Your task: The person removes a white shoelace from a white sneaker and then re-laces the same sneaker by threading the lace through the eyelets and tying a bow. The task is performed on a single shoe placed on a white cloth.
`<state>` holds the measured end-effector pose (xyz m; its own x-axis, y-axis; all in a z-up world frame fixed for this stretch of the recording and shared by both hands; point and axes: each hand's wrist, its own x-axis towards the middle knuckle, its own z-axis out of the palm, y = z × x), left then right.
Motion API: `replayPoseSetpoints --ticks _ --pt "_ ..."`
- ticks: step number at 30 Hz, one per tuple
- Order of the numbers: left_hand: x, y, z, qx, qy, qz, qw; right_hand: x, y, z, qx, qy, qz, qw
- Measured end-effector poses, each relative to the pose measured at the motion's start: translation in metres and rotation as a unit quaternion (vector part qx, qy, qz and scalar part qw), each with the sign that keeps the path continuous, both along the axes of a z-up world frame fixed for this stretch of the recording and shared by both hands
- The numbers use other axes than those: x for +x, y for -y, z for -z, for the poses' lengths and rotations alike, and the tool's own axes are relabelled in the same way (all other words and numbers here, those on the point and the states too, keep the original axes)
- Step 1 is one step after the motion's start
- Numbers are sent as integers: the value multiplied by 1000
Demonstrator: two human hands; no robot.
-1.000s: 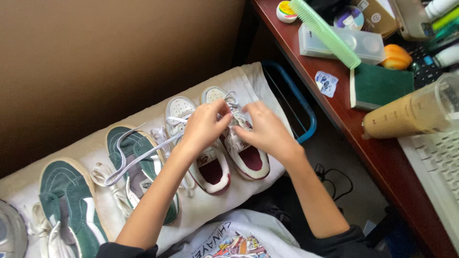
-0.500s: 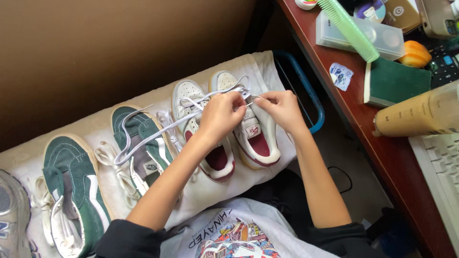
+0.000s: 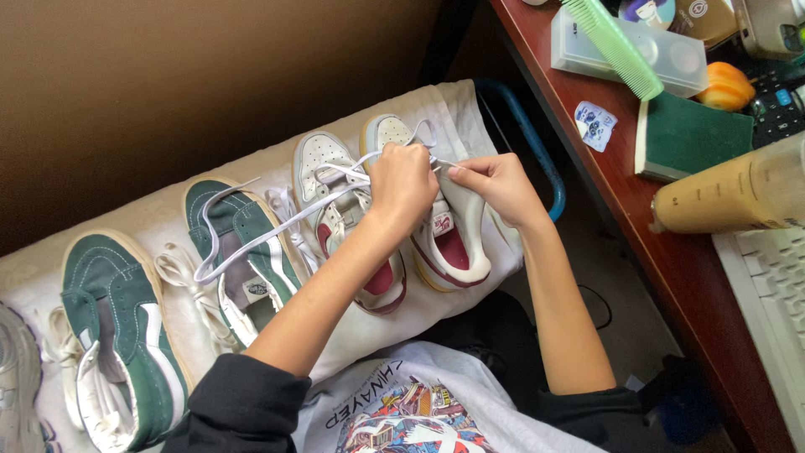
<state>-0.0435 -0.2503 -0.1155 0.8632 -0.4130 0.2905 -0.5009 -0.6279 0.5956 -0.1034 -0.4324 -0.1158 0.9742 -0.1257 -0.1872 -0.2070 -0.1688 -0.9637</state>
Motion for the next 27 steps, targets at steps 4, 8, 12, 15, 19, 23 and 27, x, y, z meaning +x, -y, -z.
replayPoseSetpoints --ticks 4,8,12,15,19,23,27 --pt "1 1 4 1 -2 1 1000 -2 -6 -8 -3 2 3 1000" --pt "2 4 5 -40 -11 3 999 -6 -11 -13 -54 21 6 998" --pt "4 -6 5 -53 34 9 998 -4 -13 -8 134 -53 52 988" --pt "4 -14 4 -28 24 16 999 2 -23 11 97 -40 47 993" --pt "1 -29 -6 -2 -28 32 999 9 -25 39 126 55 59 989" --pt "-3 -51 -21 -1 -6 14 1000 12 7 53 217 82 166 958" --pt "-11 -68 -30 2 -47 -20 999 19 38 42 23 42 257 965"
